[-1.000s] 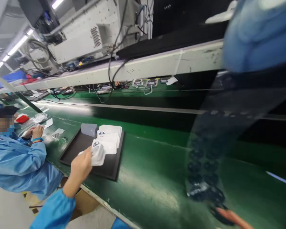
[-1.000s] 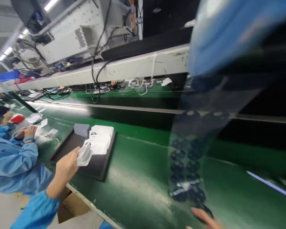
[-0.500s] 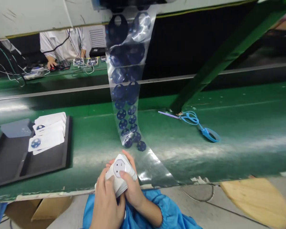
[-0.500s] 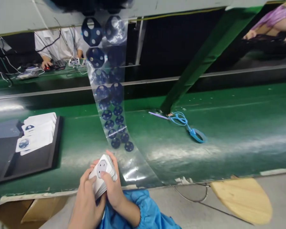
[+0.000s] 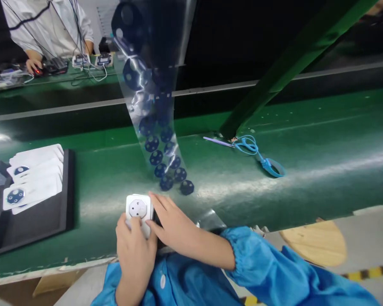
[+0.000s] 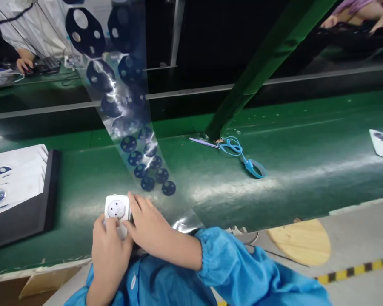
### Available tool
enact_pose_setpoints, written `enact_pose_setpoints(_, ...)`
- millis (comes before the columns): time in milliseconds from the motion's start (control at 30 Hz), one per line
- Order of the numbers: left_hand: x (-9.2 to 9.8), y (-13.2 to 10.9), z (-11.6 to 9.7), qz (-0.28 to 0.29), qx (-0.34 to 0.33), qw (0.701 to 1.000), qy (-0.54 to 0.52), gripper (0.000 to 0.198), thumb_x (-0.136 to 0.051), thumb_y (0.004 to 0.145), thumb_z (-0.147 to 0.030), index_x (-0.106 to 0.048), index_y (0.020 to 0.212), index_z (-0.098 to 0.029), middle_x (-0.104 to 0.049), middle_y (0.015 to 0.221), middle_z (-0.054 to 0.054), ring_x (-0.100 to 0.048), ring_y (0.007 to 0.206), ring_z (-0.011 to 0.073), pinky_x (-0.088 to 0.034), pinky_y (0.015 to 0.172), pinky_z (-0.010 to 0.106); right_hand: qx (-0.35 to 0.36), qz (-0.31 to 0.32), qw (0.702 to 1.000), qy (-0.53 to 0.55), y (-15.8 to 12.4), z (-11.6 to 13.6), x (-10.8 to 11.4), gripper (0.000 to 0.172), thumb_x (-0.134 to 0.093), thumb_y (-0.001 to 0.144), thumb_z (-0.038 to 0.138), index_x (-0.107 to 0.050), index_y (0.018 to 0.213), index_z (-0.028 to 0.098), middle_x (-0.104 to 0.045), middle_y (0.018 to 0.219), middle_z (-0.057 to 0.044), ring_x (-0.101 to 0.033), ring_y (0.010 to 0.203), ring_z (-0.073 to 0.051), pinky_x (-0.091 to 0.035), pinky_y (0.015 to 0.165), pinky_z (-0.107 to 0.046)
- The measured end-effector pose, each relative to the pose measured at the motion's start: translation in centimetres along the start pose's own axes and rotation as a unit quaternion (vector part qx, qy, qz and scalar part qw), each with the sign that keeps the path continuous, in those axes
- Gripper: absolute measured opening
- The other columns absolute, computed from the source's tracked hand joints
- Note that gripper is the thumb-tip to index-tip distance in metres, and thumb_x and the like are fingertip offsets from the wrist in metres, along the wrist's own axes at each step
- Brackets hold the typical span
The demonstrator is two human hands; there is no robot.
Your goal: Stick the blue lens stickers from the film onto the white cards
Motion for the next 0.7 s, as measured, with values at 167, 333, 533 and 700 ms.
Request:
enact_pose_setpoints(167, -0.9, 1.4, -0.3, -0.016, 0.026, 0.996, 0.082, 0.036, -0.059, 0.093, -0.047, -0.063, 0.098, -0.011, -0.049, 0.114, 0.023, -0.051, 0.105, 0.0410, -0.049, 0.083, 0.053, 0.157, -0.028, 0.983, -0.087, 2.1, -3.7, 6.7, 0.027, -0.059, 0.099, 0.021, -0.064, 0.126, 0.021, -0.069, 0.117, -0.012, -0.062, 0.113, -0.029, -0.053, 0.101, -0.052)
enact_pose_setpoints(333, -1.2, 1.7, -0.8, -0.028, 0.028, 0.997, 0.067, 0.043, -0.059, 0.092, -0.052, -0.063, 0.098, -0.010, -0.044, 0.131, 0.031, -0.051, 0.111, 0.0465, -0.049, 0.081, 0.055, -0.088, -0.047, 0.989, 0.106, 4.0, -11.4, 7.5, 0.102, -0.084, 0.075, 0.036, -0.026, 0.159, 0.027, -0.061, 0.131, -0.016, -0.069, 0.104, -0.030, -0.061, 0.086, -0.049)
enact_pose_setpoints(533, 0.1, 1.0, 1.3, 0.001, 0.017, 0.998, -0.066, 0.042, -0.062, 0.092, -0.052, -0.057, 0.108, -0.014, -0.041, 0.145, 0.028, -0.052, 0.124, 0.0462, -0.049, 0.091, 0.057, -0.113, -0.092, 0.919, 0.366, 5.3, -12.4, 3.5, 0.099, -0.083, 0.076, 0.028, -0.025, 0.156, 0.028, -0.065, 0.084, 0.004, -0.071, 0.077, -0.018, -0.061, 0.070, -0.031)
enact_pose_setpoints(700, 1.6, 4.3, 4.8, 0.044, 0.015, 0.954, -0.295, 0.032, -0.063, 0.094, -0.036, -0.050, 0.122, -0.024, -0.054, 0.139, 0.015, -0.054, 0.131, 0.0321, -0.047, 0.103, 0.052, -0.065, -0.169, 0.908, 0.378, 7.6, -10.2, 3.5, 0.096, -0.084, 0.076, 0.028, -0.027, 0.154, 0.033, -0.065, 0.087, 0.003, -0.069, 0.077, -0.019, -0.063, 0.068, -0.033)
Point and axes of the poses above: each hand's wrist, its own y-axis towards the middle knuckle, its own x-axis out of the back of the hand, z = x × y, the point moved 3 cm from there along y, towards the middle knuckle
